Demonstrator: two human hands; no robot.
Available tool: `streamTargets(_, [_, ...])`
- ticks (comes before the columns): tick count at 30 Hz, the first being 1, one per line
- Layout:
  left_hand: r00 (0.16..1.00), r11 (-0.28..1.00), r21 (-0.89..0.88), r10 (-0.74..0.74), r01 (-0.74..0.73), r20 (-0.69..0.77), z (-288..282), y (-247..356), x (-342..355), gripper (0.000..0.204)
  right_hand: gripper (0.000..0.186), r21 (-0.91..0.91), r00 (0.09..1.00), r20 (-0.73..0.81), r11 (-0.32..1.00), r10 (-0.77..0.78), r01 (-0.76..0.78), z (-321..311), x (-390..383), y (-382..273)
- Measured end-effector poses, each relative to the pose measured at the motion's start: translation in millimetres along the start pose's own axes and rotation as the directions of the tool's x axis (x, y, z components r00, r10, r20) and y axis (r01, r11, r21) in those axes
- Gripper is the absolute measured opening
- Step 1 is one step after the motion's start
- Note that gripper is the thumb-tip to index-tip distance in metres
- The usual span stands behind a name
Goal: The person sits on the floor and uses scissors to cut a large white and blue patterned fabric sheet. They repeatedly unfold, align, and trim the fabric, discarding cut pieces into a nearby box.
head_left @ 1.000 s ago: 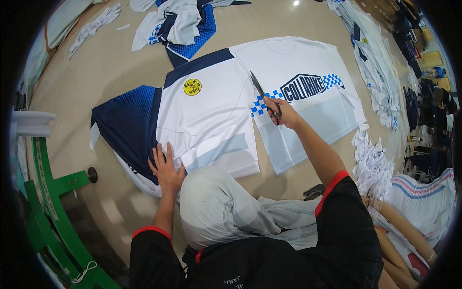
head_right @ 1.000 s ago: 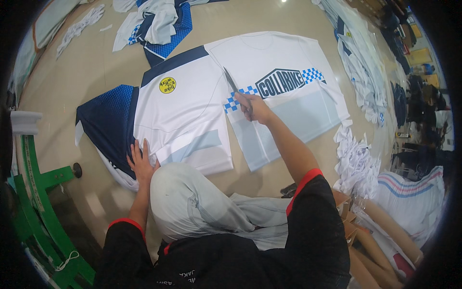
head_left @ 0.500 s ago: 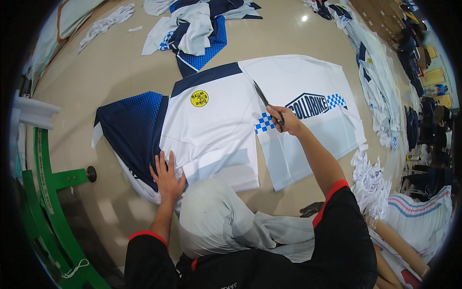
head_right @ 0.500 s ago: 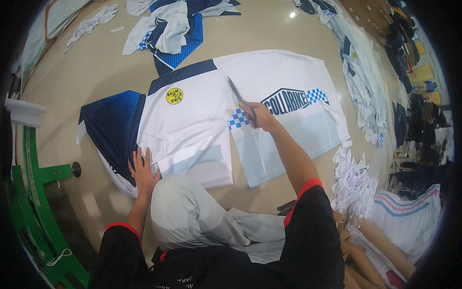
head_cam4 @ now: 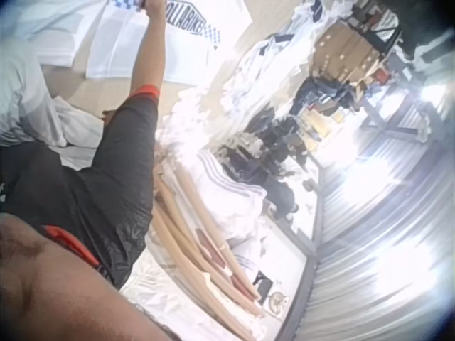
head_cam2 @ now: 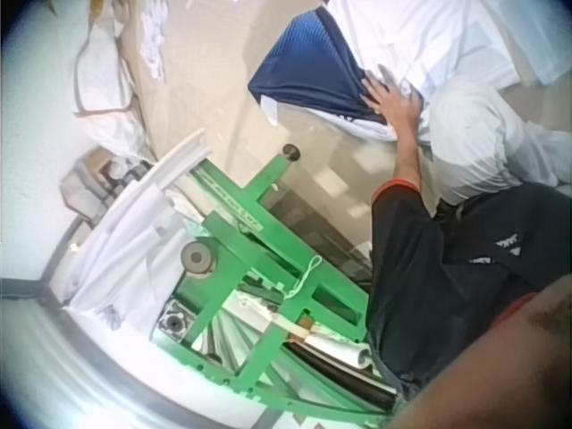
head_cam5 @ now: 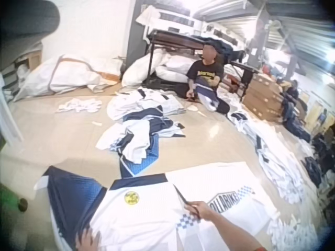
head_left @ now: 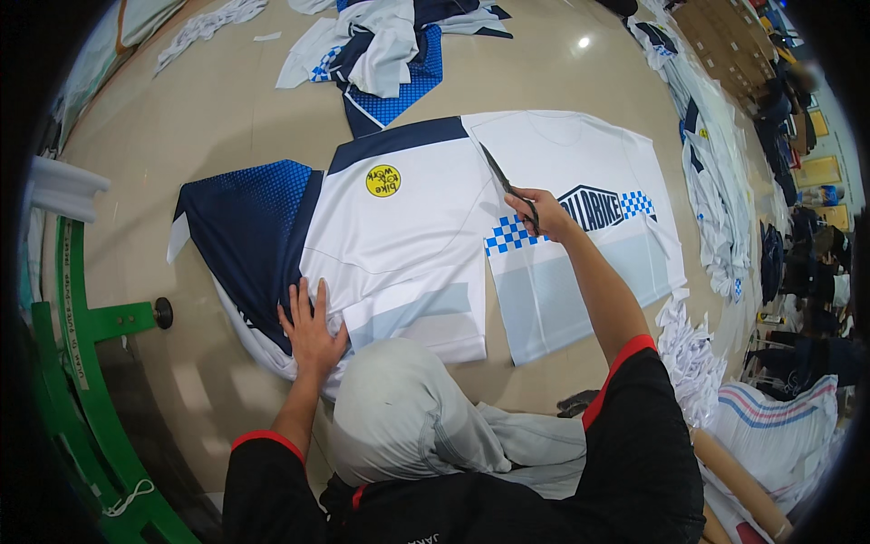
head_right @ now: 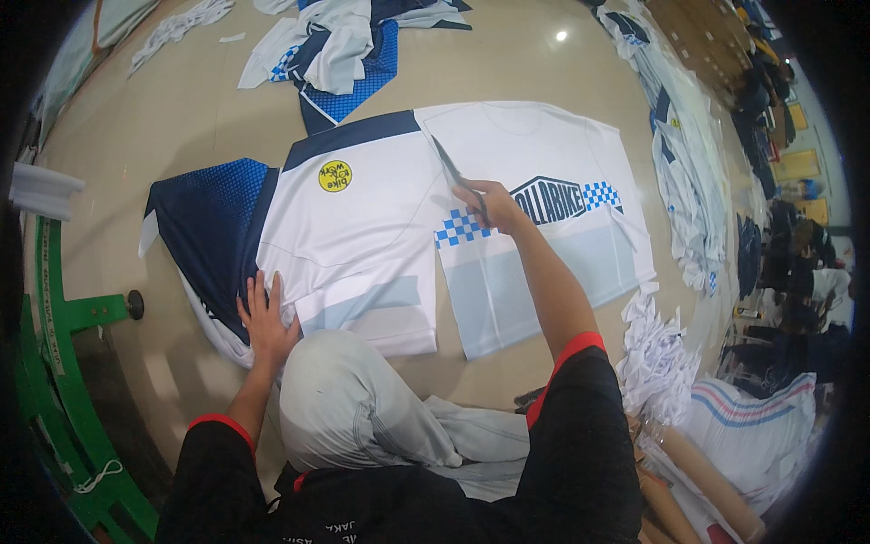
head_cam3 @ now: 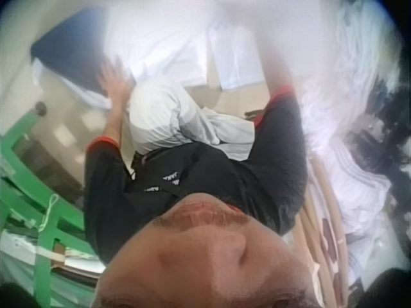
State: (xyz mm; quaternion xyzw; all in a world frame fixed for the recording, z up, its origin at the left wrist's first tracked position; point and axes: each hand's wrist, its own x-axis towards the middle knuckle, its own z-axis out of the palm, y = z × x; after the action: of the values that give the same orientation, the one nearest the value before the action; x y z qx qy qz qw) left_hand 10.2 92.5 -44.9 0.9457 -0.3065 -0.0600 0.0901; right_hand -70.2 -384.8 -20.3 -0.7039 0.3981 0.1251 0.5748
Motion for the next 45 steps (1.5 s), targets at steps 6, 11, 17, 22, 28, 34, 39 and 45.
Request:
streamTargets(6, [1.000,1.000,-0.004,-0.003,0.003,0.010,0,0,-1,0.081,0.068,0.003,1.000,-0.015,1.000,0.001,-0.001,2,3,-26])
streamTargets(11, [1.000,1.000,-0.013,0.005,-0.005,0.020,-3,1,1,0.081,0.064,-0.011,1.000,-0.016,1.000,0.002,-0.002,0,22,-25])
streamTargets(17, [1.000,1.000,-0.009,-0.004,0.004,0.025,-3,2,-2,0.082,0.062,0.029,0.999,-0.005,0.999,-0.044,0.044,8,21,-31])
streamTargets(22, [1.000,1.000,-0.010,0.001,-0.001,0.015,0,3,-1,0.082,0.058,0.113,0.999,-0.039,0.994,-0.005,0.010,10,26,-45])
streamTargets(28, [1.000,1.000,-0.001,-0.010,0.010,0.027,1,3,-1,0.081,0.053,0.109,0.993,-0.063,0.989,-0.095,0.102,20,43,-47])
streamTargets(34, [0.999,1.000,0.004,-0.025,0.025,0.025,0,-1,-5,0.082,0.053,0.189,0.994,-0.105,0.981,-0.017,0.037,35,37,-69])
streamTargets(39, [1.000,1.000,-0.011,0.006,-0.006,0.011,2,6,3,0.083,0.069,-0.051,0.921,-0.327,0.977,-0.210,0.205,34,60,-33])
streamTargets(45, [1.000,1.000,0.006,-0.005,0.005,-0.022,10,-2,-10,0.083,0.065,-0.170,0.768,-0.574,0.959,-0.283,0.227,79,-76,37])
